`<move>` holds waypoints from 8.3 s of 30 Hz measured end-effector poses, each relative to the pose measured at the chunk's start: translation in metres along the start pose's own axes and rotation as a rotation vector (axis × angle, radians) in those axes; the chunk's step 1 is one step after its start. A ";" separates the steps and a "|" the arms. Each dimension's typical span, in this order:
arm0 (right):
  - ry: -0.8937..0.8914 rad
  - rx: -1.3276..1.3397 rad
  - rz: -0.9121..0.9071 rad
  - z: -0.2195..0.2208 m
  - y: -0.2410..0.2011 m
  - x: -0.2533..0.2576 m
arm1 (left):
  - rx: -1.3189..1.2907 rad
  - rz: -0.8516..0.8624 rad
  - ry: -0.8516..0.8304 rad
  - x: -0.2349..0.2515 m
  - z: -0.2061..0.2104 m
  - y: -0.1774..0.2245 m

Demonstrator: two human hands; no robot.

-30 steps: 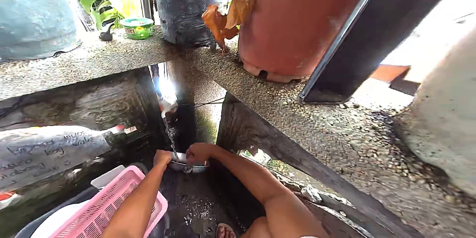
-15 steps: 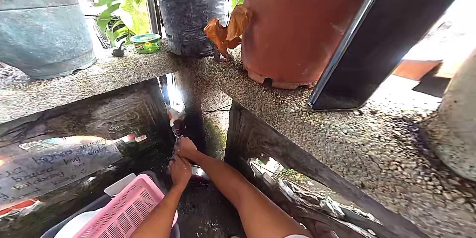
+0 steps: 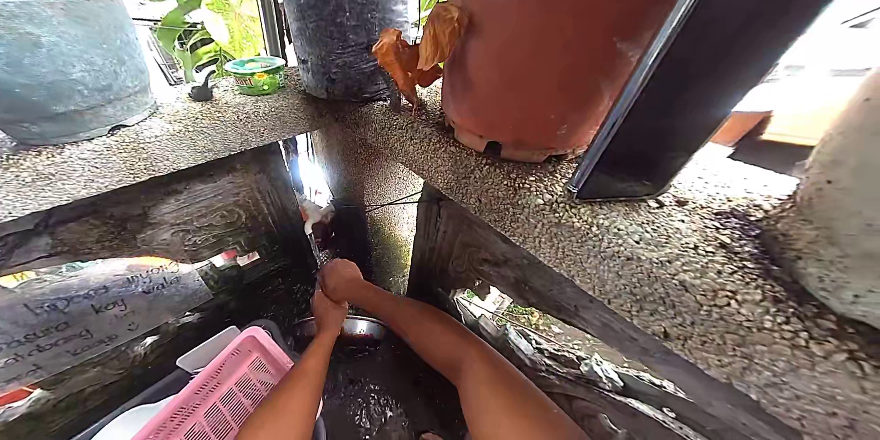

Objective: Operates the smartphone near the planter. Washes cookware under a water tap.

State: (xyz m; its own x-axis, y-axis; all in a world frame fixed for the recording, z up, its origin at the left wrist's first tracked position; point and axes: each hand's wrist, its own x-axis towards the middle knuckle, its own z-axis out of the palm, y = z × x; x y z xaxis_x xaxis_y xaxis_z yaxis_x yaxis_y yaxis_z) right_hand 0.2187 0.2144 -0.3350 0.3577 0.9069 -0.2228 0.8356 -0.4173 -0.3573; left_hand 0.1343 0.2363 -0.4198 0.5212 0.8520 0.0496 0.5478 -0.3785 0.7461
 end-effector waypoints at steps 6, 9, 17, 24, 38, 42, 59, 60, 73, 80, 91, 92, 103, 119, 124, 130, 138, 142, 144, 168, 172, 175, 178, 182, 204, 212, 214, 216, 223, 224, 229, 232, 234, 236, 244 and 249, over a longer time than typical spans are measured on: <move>-0.171 0.403 0.211 -0.030 0.017 0.003 | 0.115 -0.032 0.014 0.005 0.015 0.000; -0.129 0.361 0.174 -0.040 0.013 -0.008 | 0.426 -0.142 -0.016 -0.007 0.008 0.009; -0.132 0.576 0.139 -0.019 0.022 0.022 | 0.077 -0.146 0.019 -0.003 0.011 0.012; -0.074 0.608 0.120 -0.019 0.018 0.021 | 0.015 -0.132 0.102 0.005 0.017 0.002; -0.063 0.564 0.152 -0.030 0.003 0.020 | 0.304 -0.335 0.044 -0.009 0.008 -0.005; 0.039 0.961 0.148 -0.016 0.008 0.022 | 0.426 -0.142 -0.205 -0.012 0.000 -0.015; -0.047 1.209 0.191 -0.022 -0.002 0.018 | -0.712 -0.866 -0.117 -0.045 -0.021 0.038; -0.031 1.227 0.186 -0.019 0.001 0.020 | -0.752 -0.889 -0.093 -0.052 -0.022 0.043; -0.205 0.961 0.165 -0.037 0.019 0.027 | -1.165 -1.033 0.191 -0.048 -0.040 0.038; -0.120 0.971 0.165 -0.040 0.018 0.010 | -1.260 -0.866 0.189 -0.038 -0.031 0.028; 0.191 0.550 0.020 0.027 0.000 0.036 | -1.199 -0.955 0.129 -0.051 -0.013 0.039; 0.200 0.416 -0.018 0.035 -0.002 0.033 | -1.224 -0.932 0.131 -0.052 -0.015 0.041; 0.033 0.295 0.099 0.013 0.014 0.035 | -1.271 -0.785 0.184 -0.058 -0.048 0.062; 0.057 0.284 0.069 0.013 0.004 0.033 | -1.293 -0.755 0.197 -0.067 -0.053 0.051; 0.086 0.279 0.090 0.022 0.006 0.037 | -1.372 -0.763 0.197 -0.061 -0.053 0.047; 0.104 0.320 0.057 0.015 -0.010 0.036 | -1.371 -0.702 0.195 -0.059 -0.062 0.046; -0.034 1.092 0.317 0.034 0.074 0.052 | -1.483 -0.735 0.203 -0.074 -0.097 0.064; -0.064 1.175 0.465 0.067 0.079 0.021 | -1.508 -0.761 0.223 -0.070 -0.096 0.064; -0.086 1.215 0.511 0.087 0.083 0.008 | -1.489 -0.766 0.226 -0.070 -0.088 0.064; 0.024 1.276 0.159 0.006 0.004 0.034 | -1.136 -0.872 0.245 -0.015 0.036 0.034; -0.042 0.864 0.097 -0.004 -0.004 0.027 | -0.913 -0.711 0.285 -0.012 0.043 0.022; -0.083 0.771 0.091 -0.014 0.002 0.020 | -0.692 -0.436 0.377 -0.002 0.042 0.015; -0.107 0.729 -0.032 -0.021 0.017 0.016 | -0.599 -0.118 0.368 0.006 0.042 -0.001; -0.118 0.846 -0.057 -0.025 0.029 0.015 | -0.318 -0.136 0.173 0.004 0.022 -0.008; -0.111 1.146 0.053 -0.021 0.028 0.018 | -0.451 0.081 0.097 -0.012 0.037 -0.033; -0.052 1.292 0.108 -0.006 0.018 0.014 | -0.914 -0.240 0.301 -0.049 0.041 -0.028; -0.062 1.272 0.148 -0.005 0.012 0.014 | -1.122 -0.527 0.276 -0.041 0.035 -0.028; -0.139 1.207 0.153 -0.002 0.016 0.017 | -1.269 -0.658 0.270 -0.029 0.034 -0.024; -0.201 1.092 0.141 -0.019 0.023 0.012 | -1.171 -0.779 0.232 -0.017 0.011 0.004; -0.182 1.092 0.125 -0.022 0.022 0.011 | -1.085 -0.798 0.216 -0.018 0.008 0.008; 0.021 0.591 -0.018 -0.027 0.031 0.012 | -0.629 -0.693 0.049 -0.011 -0.012 0.026; 0.038 0.321 -0.075 -0.025 0.045 0.009 | -0.435 -0.594 0.058 -0.005 -0.021 0.038; -0.039 0.207 -0.108 -0.027 0.053 0.007 | -0.368 -0.566 0.045 -0.003 -0.023 0.042; -0.123 0.094 -0.152 -0.033 0.059 0.005 | -0.344 -0.537 0.040 -0.003 -0.022 0.043; -0.314 0.110 -0.331 -0.042 0.113 0.003 | -0.220 -0.432 -0.182 0.018 -0.053 0.056; -0.358 0.257 -0.301 -0.052 0.103 -0.005 | -0.318 -0.398 -0.114 0.027 -0.057 0.056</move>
State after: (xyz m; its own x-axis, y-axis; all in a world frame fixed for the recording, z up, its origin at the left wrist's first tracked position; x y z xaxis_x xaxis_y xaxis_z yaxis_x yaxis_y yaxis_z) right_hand 0.3248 0.1695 -0.3234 -0.0844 0.9308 -0.3557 0.7338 -0.1834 -0.6542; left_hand 0.1415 0.2585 -0.3387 0.3903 0.8562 -0.3385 0.5015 0.1106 0.8581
